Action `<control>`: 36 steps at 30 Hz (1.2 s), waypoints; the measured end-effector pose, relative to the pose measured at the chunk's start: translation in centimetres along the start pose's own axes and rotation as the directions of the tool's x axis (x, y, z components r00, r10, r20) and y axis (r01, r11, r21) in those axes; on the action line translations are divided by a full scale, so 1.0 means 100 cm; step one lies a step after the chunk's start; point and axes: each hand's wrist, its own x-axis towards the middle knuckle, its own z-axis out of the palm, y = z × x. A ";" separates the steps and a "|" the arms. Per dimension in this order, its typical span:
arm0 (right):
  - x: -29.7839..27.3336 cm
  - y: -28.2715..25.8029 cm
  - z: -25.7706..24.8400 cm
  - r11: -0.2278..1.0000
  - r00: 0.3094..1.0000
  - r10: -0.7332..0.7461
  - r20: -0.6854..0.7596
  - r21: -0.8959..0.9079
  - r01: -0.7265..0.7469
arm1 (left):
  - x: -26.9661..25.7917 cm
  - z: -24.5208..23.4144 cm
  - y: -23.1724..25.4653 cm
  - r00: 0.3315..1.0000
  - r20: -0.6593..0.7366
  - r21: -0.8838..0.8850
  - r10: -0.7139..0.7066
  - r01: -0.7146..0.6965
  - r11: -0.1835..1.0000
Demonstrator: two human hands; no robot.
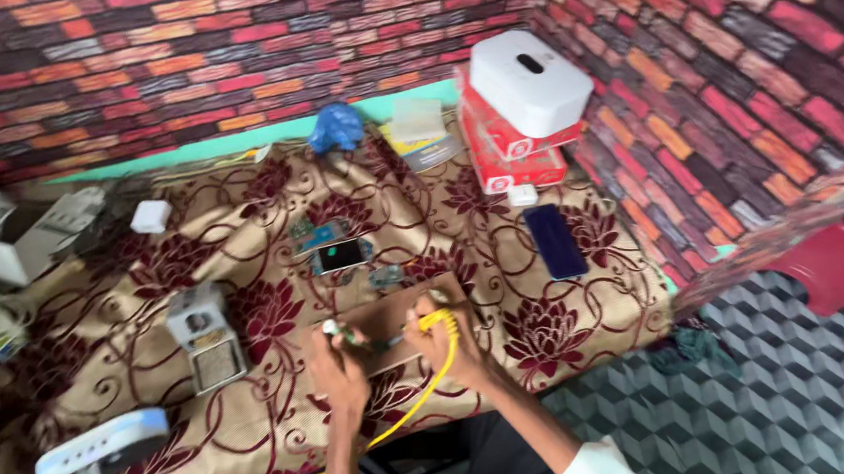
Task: The person uses a soldering iron and solder wire to attach components to a small green circuit board. They repeatedly heat joints and apply solder while holding the board steady on a wooden work surface.
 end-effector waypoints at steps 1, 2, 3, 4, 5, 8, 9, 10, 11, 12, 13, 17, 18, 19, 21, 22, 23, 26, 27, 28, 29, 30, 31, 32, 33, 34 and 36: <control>0.002 -0.001 0.000 0.991 0.991 0.132 -0.015 0.018 -0.132 | 0.000 0.003 0.000 1.000 -0.007 0.011 0.002 -0.002 1.000; 0.005 -0.001 -0.001 0.964 0.965 0.263 -0.023 0.035 -0.262 | 0.001 0.007 -0.001 0.999 -0.005 0.023 0.045 -0.045 0.999; 0.005 -0.004 -0.001 0.957 0.958 0.286 -0.005 0.060 -0.285 | -0.001 0.007 -0.003 0.996 0.006 0.039 0.084 -0.084 0.996; 0.005 -0.005 -0.004 0.948 0.951 0.308 0.014 0.083 -0.308 | -0.004 0.005 -0.004 0.992 0.018 0.054 0.122 -0.123 0.991; 0.007 -0.007 -0.007 0.939 0.944 0.328 0.026 0.100 -0.329 | -0.003 0.005 -0.006 0.995 0.016 0.061 0.095 -0.096 0.994; 0.018 -0.017 -0.013 0.958 0.969 0.241 -0.047 0.174 -0.230 | 0.003 0.003 -0.010 0.998 0.014 0.074 0.065 -0.066 0.995; 0.020 -0.020 -0.015 0.966 0.971 0.229 -0.061 0.140 -0.219 | 0.002 0.004 -0.012 0.997 0.020 0.075 0.075 -0.077 0.994; 0.022 -0.021 -0.016 0.972 0.973 0.217 -0.075 0.105 -0.209 | 0.001 0.004 -0.015 0.996 0.027 0.077 0.085 -0.087 0.993; 0.022 -0.020 -0.019 0.977 0.974 0.206 -0.089 0.067 -0.201 | 0.001 0.008 -0.018 0.996 0.030 0.056 0.088 -0.089 0.994; 0.022 -0.018 -0.019 0.979 0.977 0.192 -0.088 0.085 -0.185 | 0.001 0.012 -0.022 0.995 0.033 0.036 0.090 -0.091 0.995; 0.019 -0.016 -0.018 0.981 0.980 0.178 -0.086 0.099 -0.169 | 0.001 0.013 -0.026 0.995 0.036 0.011 0.091 -0.091 0.996; 0.000 0.002 -0.005 0.981 0.980 0.186 -0.073 0.071 -0.181 | 0.003 0.013 -0.030 0.990 0.032 -0.009 0.141 -0.141 0.990; -0.007 0.008 -0.002 0.977 0.969 0.203 -0.140 0.097 -0.191 | 0.004 0.012 -0.028 0.991 0.039 -0.004 0.127 -0.127 0.992; -0.018 0.012 -0.001 0.972 0.954 0.223 -0.202 0.119 -0.202 | 0.003 0.012 -0.025 0.993 0.047 -0.002 0.109 -0.109 0.994; -0.034 0.019 0.006 0.902 0.782 0.379 -0.495 0.388 -0.192 | -0.004 0.007 -0.017 0.996 0.048 -0.042 0.081 -0.079 0.996; -0.041 0.021 0.007 0.799 0.555 0.534 -0.637 0.595 -0.087 | -0.008 0.004 -0.012 0.997 0.048 -0.063 0.066 -0.063 0.996; -0.042 0.023 0.005 0.745 0.499 0.608 -0.617 0.661 -0.090 | -0.004 0.001 -0.007 0.997 0.039 -0.064 0.064 -0.061 0.996; -0.048 0.031 -0.014 0.640 0.372 0.739 -0.561 0.758 -0.128 | 0.002 0.005 0.006 0.999 0.038 -0.087 0.036 -0.033 0.996; -0.048 0.034 -0.017 0.647 0.380 0.740 -0.555 0.742 -0.175 | 0.004 0.007 0.008 0.999 0.030 -0.097 0.012 -0.009 0.995; -0.047 0.037 -0.020 0.652 0.387 0.741 -0.549 0.725 -0.221 | 0.007 0.011 0.007 1.000 0.023 -0.108 -0.012 0.015 0.994; -0.052 0.035 -0.017 0.657 0.408 0.730 -0.548 0.728 -0.198 | 0.001 0.006 0.005 1.000 0.030 -0.079 0.009 -0.006 0.997; -0.054 0.035 -0.013 0.660 0.428 0.719 -0.548 0.731 -0.174 | -0.003 0.002 0.001 0.999 0.039 -0.051 0.029 -0.027 0.998; -0.054 0.037 -0.011 0.666 0.454 0.701 -0.550 0.733 -0.142 | -0.004 0.001 -0.002 0.998 0.041 -0.027 0.057 -0.056 0.998; -0.058 0.035 -0.011 0.664 0.430 0.724 -0.540 0.713 -0.223 | -0.010 0.000 -0.003 0.997 0.035 -0.030 0.073 -0.072 0.997; -0.053 0.037 -0.010 0.665 0.407 0.735 -0.542 0.692 -0.280 | -0.003 0.002 -0.004 0.993 0.026 -0.037 0.112 -0.111 0.993; -0.046 0.040 -0.009 0.663 0.384 0.745 -0.545 0.669 -0.336 | 0.005 0.005 -0.005 0.988 0.017 -0.044 0.152 -0.151 0.988; -0.045 0.044 -0.009 0.690 0.444 0.713 -0.542 0.656 -0.307 | 0.005 0.009 -0.008 0.997 0.031 -0.033 0.070 -0.069 0.997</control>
